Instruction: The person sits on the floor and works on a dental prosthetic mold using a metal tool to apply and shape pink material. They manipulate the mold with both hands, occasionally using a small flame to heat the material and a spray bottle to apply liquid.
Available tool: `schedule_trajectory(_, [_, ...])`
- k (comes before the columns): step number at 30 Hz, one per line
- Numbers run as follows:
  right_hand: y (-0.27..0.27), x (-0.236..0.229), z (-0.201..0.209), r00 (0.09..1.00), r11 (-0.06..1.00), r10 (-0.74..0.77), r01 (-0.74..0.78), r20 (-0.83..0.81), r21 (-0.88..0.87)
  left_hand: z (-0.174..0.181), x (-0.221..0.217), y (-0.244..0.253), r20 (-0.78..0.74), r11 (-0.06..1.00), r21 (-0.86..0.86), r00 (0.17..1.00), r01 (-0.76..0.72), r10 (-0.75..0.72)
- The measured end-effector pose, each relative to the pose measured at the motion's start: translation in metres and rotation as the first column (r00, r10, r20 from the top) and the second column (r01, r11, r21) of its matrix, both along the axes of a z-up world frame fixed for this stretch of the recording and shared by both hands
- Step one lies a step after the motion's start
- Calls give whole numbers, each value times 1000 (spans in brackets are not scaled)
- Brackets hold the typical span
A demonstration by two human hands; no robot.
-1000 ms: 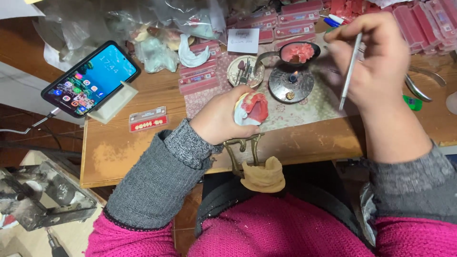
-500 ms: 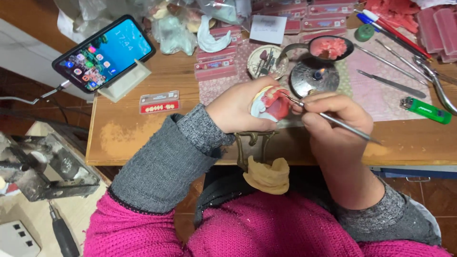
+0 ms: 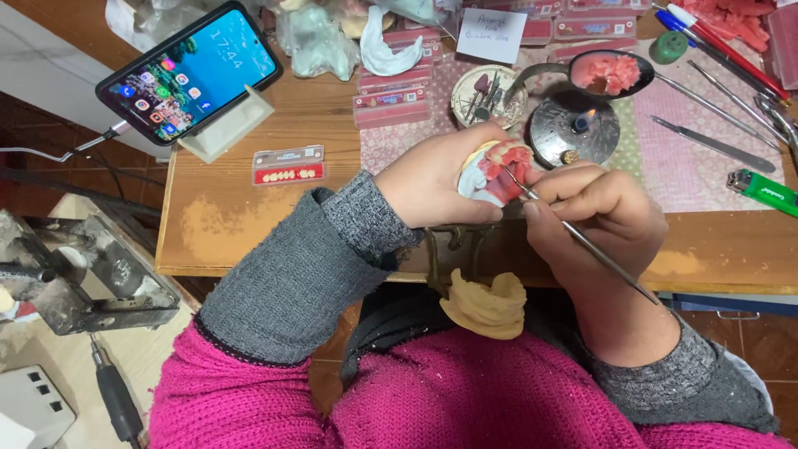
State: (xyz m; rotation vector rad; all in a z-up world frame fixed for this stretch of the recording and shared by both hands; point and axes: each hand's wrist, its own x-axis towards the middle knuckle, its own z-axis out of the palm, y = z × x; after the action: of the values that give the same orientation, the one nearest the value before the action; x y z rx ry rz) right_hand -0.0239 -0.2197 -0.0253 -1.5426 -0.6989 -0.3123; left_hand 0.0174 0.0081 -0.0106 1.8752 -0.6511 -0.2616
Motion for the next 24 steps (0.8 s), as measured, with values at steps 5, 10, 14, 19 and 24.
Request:
schedule_trajectory(5, [-1,4,5,999,999,0,2,38,-43,6,-2,0,29,999,46,999,-23,21])
schedule_trajectory(10, [-4,6,7,999,998,1,2,48,-64,5,-3,0,24,999,38,999,-22,21])
schedule_trajectory(14, [-2,7,21,999,998,23,-24,-24,-60,5,-2,0,65,997,70,997,-39,35])
schedule_trajectory(19, [-7,13,22,998,994,5,-12,-64,-110,2,-2,0,95,997,66,995,-41,35])
schedule_trajectory(24, [-12,21,18,993,989,28,-44,-113,-140,5,-3,0,41,997,68,999,-36,33])
